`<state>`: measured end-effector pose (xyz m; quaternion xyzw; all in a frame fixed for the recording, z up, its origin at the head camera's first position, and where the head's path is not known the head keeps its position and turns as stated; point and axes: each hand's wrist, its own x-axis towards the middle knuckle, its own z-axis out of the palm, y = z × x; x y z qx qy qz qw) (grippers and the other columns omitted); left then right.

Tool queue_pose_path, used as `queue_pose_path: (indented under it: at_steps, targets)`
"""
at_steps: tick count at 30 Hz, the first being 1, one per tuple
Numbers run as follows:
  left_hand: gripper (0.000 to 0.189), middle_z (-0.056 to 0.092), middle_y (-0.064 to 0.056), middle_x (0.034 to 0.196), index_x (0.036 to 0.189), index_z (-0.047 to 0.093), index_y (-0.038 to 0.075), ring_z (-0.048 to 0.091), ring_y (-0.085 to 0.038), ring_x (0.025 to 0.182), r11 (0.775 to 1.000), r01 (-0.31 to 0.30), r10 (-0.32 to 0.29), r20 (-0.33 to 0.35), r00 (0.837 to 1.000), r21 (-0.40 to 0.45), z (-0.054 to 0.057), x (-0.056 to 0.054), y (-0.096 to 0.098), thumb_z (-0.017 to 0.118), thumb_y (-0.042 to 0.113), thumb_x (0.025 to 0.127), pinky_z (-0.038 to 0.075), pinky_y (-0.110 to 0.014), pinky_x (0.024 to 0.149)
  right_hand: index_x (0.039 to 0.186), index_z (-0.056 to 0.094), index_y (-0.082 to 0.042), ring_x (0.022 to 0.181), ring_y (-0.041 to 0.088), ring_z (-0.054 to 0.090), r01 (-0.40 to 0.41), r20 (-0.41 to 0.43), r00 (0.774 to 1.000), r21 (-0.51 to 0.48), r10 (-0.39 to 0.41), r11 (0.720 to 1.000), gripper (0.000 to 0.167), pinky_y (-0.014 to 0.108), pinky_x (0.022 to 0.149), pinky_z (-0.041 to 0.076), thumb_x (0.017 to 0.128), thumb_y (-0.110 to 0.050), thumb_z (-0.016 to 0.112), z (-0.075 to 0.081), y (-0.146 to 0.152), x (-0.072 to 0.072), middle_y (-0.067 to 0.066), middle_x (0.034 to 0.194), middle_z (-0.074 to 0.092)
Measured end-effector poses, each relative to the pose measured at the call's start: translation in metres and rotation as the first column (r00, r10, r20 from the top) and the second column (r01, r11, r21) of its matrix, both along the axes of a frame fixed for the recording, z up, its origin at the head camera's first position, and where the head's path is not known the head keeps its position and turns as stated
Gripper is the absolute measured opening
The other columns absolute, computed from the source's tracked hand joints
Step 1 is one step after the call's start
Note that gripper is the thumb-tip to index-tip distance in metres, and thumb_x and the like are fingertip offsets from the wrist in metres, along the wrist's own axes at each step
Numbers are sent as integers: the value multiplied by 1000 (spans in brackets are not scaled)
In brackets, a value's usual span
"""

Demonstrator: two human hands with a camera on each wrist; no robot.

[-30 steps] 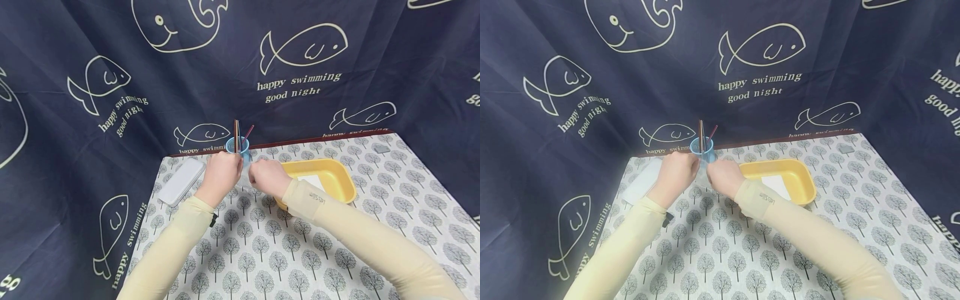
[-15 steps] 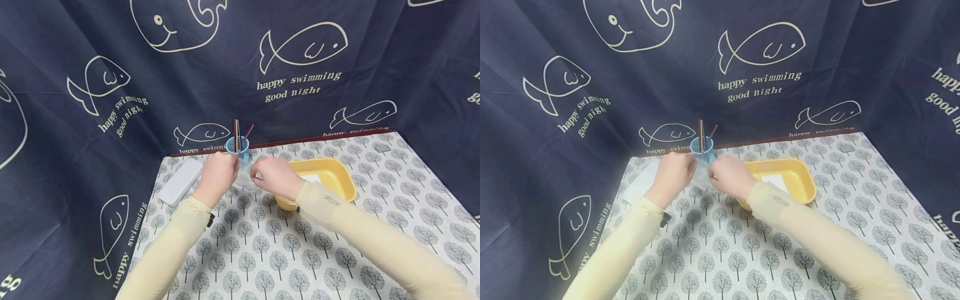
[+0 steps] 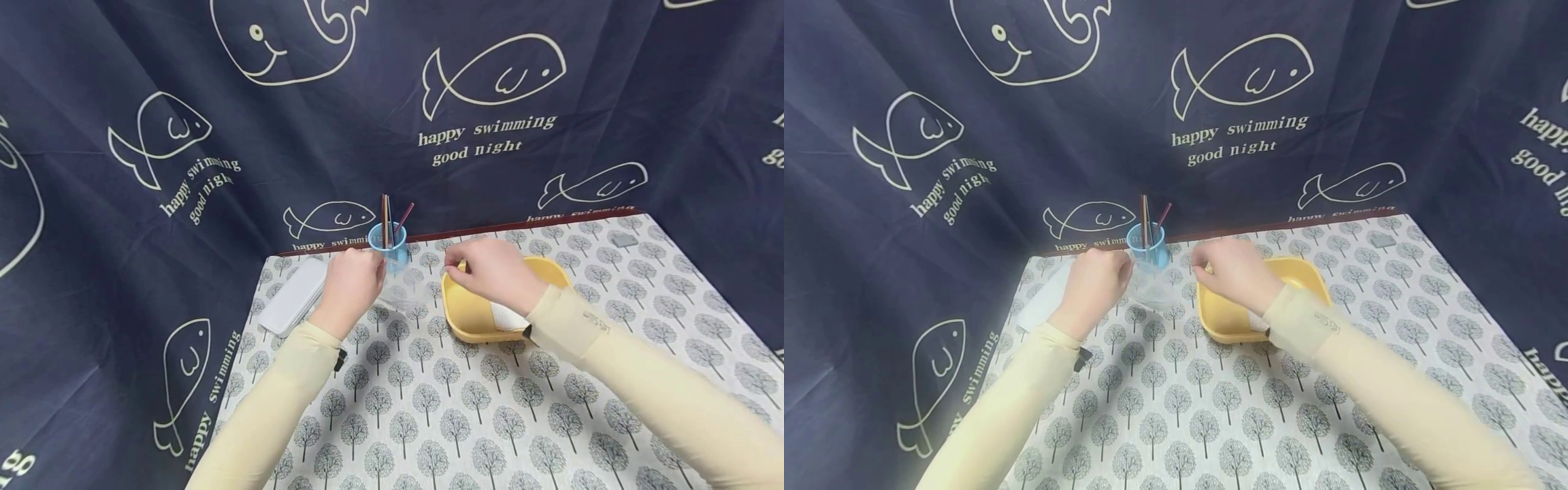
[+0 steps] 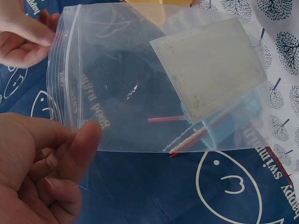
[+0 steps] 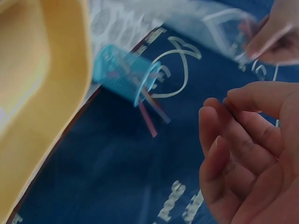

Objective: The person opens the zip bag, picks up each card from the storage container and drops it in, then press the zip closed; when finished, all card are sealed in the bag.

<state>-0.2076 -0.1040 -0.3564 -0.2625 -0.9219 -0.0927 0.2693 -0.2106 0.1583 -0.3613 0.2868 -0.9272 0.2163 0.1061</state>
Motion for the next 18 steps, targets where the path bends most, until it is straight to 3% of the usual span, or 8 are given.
queue_pose_path:
  at_steps: [8, 18]
  targets:
    - [7, 69, -11, 66, 86, 72, 8, 67, -37, 56, 1000, 2, -2, -3, 1000, 5, 2, 0, 1, 71, 5, 93, 52, -48, 47, 92, 78, -13, 78, 19, 66, 42, 53, 998, 25, -43, 999, 7, 43, 70, 53, 91, -12, 70, -12, 30, -16, -2, 91, 75]
    - [8, 69, -10, 66, 84, 72, 7, 67, -34, 55, 1000, 7, -7, 8, 1000, -1, 3, 2, 2, 72, 4, 92, 53, -46, 48, 90, 78, -12, 73, 19, 64, 52, 102, 993, 132, -66, 990, 8, 45, 69, 55, 89, -9, 71, -39, 55, -31, -1, 87, 75]
